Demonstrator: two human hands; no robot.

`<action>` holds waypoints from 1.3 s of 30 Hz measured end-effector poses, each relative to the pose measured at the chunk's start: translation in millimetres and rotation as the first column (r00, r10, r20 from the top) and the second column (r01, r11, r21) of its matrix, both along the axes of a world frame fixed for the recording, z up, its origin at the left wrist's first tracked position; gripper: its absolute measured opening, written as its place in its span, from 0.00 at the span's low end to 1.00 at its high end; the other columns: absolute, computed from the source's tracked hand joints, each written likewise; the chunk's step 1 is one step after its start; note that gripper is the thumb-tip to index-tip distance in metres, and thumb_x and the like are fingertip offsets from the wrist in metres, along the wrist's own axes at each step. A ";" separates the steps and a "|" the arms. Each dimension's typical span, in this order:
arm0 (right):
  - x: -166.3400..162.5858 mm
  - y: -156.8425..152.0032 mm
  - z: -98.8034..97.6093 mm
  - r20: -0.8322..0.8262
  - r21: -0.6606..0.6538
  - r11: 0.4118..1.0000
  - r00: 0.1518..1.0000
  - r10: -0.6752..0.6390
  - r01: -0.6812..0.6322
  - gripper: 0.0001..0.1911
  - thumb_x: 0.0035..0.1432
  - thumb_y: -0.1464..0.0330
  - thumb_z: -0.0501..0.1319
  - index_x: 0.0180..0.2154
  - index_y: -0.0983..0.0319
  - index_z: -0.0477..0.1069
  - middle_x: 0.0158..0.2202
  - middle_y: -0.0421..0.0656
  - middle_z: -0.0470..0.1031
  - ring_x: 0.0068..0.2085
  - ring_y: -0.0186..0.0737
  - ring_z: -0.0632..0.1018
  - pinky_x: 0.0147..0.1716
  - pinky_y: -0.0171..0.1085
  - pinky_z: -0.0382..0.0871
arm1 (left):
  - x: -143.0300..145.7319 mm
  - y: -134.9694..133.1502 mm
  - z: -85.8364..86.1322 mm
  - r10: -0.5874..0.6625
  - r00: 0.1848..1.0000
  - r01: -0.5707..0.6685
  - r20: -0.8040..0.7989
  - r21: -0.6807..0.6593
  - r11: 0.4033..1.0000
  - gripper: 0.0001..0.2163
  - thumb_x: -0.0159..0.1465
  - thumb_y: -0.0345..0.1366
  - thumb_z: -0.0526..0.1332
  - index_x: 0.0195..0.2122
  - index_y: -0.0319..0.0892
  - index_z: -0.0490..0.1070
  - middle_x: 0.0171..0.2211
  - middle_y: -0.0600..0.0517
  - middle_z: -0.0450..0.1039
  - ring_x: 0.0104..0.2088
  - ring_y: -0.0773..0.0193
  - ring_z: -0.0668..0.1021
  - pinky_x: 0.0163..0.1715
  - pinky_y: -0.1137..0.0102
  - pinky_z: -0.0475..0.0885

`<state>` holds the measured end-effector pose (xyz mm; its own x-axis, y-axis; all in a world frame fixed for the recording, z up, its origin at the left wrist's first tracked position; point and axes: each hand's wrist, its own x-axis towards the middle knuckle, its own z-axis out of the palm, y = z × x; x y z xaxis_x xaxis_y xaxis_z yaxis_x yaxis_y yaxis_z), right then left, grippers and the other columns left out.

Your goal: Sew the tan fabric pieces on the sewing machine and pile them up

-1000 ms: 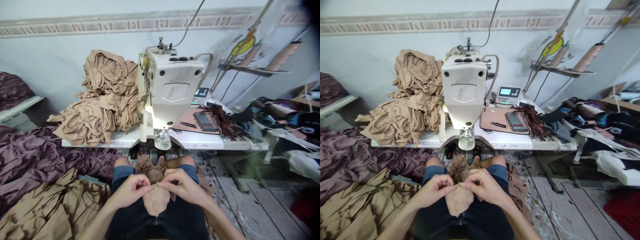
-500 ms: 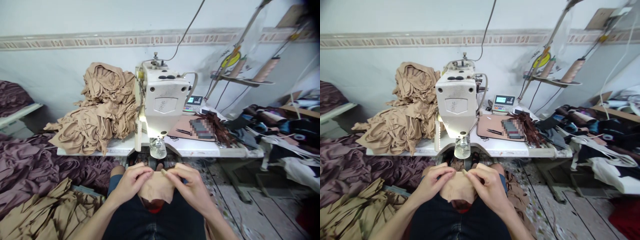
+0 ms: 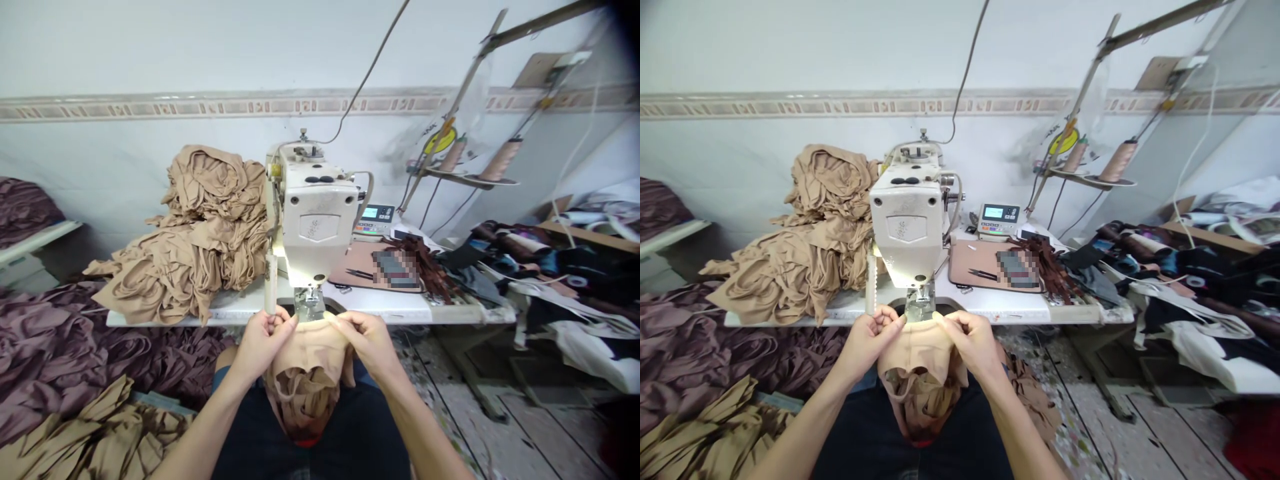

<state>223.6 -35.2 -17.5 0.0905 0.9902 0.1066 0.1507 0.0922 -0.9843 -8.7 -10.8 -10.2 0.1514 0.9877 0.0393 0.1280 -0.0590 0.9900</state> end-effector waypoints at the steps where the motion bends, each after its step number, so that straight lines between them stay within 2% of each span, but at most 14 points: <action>1: 0.7 2.1 -0.8 -0.009 0.005 1.000 1.000 -0.010 0.010 0.27 0.59 0.46 0.71 0.26 0.64 0.81 0.22 0.39 0.69 0.26 0.38 0.67 0.25 0.37 0.59 | 1.5 2.3 2.1 0.000 1.000 0.000 0.009 0.000 1.000 0.17 0.61 0.49 0.73 0.34 0.41 0.73 0.21 0.61 0.61 0.22 0.69 0.65 0.25 0.75 0.58; 7: 3.8 18.5 -9.2 -0.023 0.075 0.994 0.997 -0.075 0.077 0.26 0.60 0.48 0.70 0.25 0.63 0.77 0.23 0.39 0.68 0.28 0.38 0.67 0.28 0.37 0.60 | 14.8 20.3 3.4 0.053 0.997 -0.056 0.056 0.056 0.997 0.16 0.63 0.47 0.72 0.36 0.42 0.70 0.22 0.61 0.61 0.22 0.70 0.64 0.24 0.74 0.56; 13: 10.2 30.0 -16.5 -0.039 0.106 0.988 0.993 -0.111 0.114 0.25 0.60 0.49 0.71 0.24 0.63 0.75 0.23 0.38 0.67 0.29 0.38 0.67 0.30 0.37 0.60 | 23.6 31.4 2.4 0.025 0.990 -0.033 0.138 0.053 0.998 0.18 0.62 0.48 0.73 0.38 0.43 0.67 0.22 0.64 0.58 0.21 0.72 0.62 0.24 0.76 0.55; 18: 12.3 31.9 -24.5 -0.048 0.089 0.988 0.992 -0.118 0.122 0.26 0.60 0.47 0.71 0.26 0.63 0.78 0.24 0.39 0.71 0.29 0.40 0.70 0.30 0.37 0.62 | 28.5 36.3 3.1 0.001 0.979 -0.009 0.205 0.037 0.999 0.21 0.61 0.51 0.74 0.35 0.44 0.65 0.23 0.62 0.60 0.23 0.71 0.63 0.25 0.77 0.58; 22: 10.4 25.0 -44.6 -0.067 0.030 0.992 0.991 -0.117 0.119 0.29 0.60 0.43 0.70 0.26 0.63 0.78 0.24 0.39 0.71 0.29 0.39 0.70 0.29 0.37 0.63 | 26.6 31.5 -7.6 0.040 0.979 -0.045 0.199 0.021 0.999 0.22 0.63 0.55 0.72 0.34 0.43 0.67 0.23 0.61 0.63 0.24 0.70 0.66 0.25 0.76 0.61; 25: 9.3 9.8 -66.6 -0.079 -0.009 0.993 0.990 -0.120 0.120 0.32 0.59 0.39 0.69 0.27 0.63 0.79 0.24 0.40 0.74 0.28 0.41 0.72 0.28 0.37 0.65 | 11.6 21.6 -26.8 0.066 0.993 -0.070 0.101 0.030 0.997 0.23 0.67 0.59 0.66 0.34 0.42 0.70 0.25 0.57 0.68 0.26 0.66 0.70 0.29 0.74 0.66; 29: 4.3 -21.8 -96.8 -0.091 -0.019 0.980 0.975 -0.200 0.200 0.32 0.57 0.39 0.71 0.34 0.63 0.83 0.32 0.47 0.83 0.33 0.48 0.79 0.35 0.41 0.73 | -27.7 12.9 -52.1 0.024 0.989 -0.010 -0.147 0.090 0.996 0.25 0.67 0.60 0.65 0.28 0.42 0.74 0.25 0.54 0.70 0.29 0.62 0.72 0.32 0.71 0.67; 31: -3.6 -37.7 -106.3 -0.083 0.005 0.961 0.958 -0.275 0.276 0.30 0.60 0.40 0.69 0.32 0.62 0.82 0.29 0.46 0.81 0.31 0.46 0.78 0.33 0.40 0.73 | -47.5 13.5 -55.0 0.034 0.985 -0.019 -0.167 0.091 0.996 0.25 0.66 0.60 0.66 0.27 0.41 0.76 0.24 0.54 0.72 0.28 0.62 0.72 0.32 0.71 0.68; 33: -16.2 -49.6 -107.5 -0.069 0.045 0.951 0.950 -0.304 0.307 0.29 0.65 0.42 0.66 0.29 0.61 0.80 0.22 0.41 0.74 0.25 0.42 0.74 0.27 0.38 0.68 | -60.9 16.2 -49.3 0.100 0.990 -0.090 -0.105 0.095 0.991 0.24 0.63 0.60 0.69 0.28 0.40 0.78 0.25 0.53 0.74 0.29 0.62 0.74 0.32 0.71 0.69; 35: -32.0 -55.1 -99.4 -0.046 0.096 0.964 0.969 -0.244 0.248 0.29 0.69 0.45 0.63 0.26 0.61 0.78 0.18 0.40 0.70 0.22 0.40 0.72 0.24 0.37 0.65 | -65.6 18.7 -39.2 0.178 0.983 -0.173 -0.034 0.114 0.978 0.24 0.61 0.59 0.72 0.28 0.40 0.78 0.26 0.52 0.76 0.29 0.62 0.75 0.34 0.71 0.70; 36: -40.5 -55.2 -92.9 -0.028 0.113 0.977 0.983 -0.180 0.182 0.29 0.70 0.46 0.62 0.26 0.61 0.78 0.19 0.41 0.73 0.22 0.41 0.73 0.25 0.37 0.66 | -64.8 19.1 -34.4 0.198 0.980 -0.196 -0.011 0.122 0.973 0.24 0.60 0.59 0.72 0.28 0.40 0.78 0.27 0.52 0.76 0.30 0.62 0.75 0.34 0.71 0.71; 37: -49.0 -53.8 -85.5 -0.011 0.118 0.988 0.995 -0.102 0.102 0.28 0.70 0.48 0.62 0.27 0.61 0.80 0.22 0.44 0.77 0.25 0.42 0.76 0.26 0.38 0.68 | -62.5 18.6 -30.8 0.206 0.979 -0.204 0.001 0.127 0.971 0.24 0.60 0.60 0.73 0.28 0.40 0.78 0.26 0.52 0.76 0.30 0.62 0.75 0.34 0.71 0.71; 39: -65.0 -48.5 -71.3 0.011 0.092 0.995 0.999 0.041 -0.042 0.21 0.66 0.50 0.68 0.36 0.62 0.85 0.34 0.49 0.85 0.33 0.46 0.82 0.29 0.38 0.72 | -55.1 14.2 -28.6 0.184 0.983 -0.182 -0.008 0.113 0.977 0.25 0.60 0.60 0.72 0.28 0.40 0.78 0.26 0.52 0.76 0.29 0.62 0.75 0.32 0.72 0.70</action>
<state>158.6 -83.7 -88.7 0.0485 0.9790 0.1980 0.1534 0.1886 -0.9700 -63.7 3.3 -38.9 -0.0302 0.9883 0.1493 0.1652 -0.1423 0.9759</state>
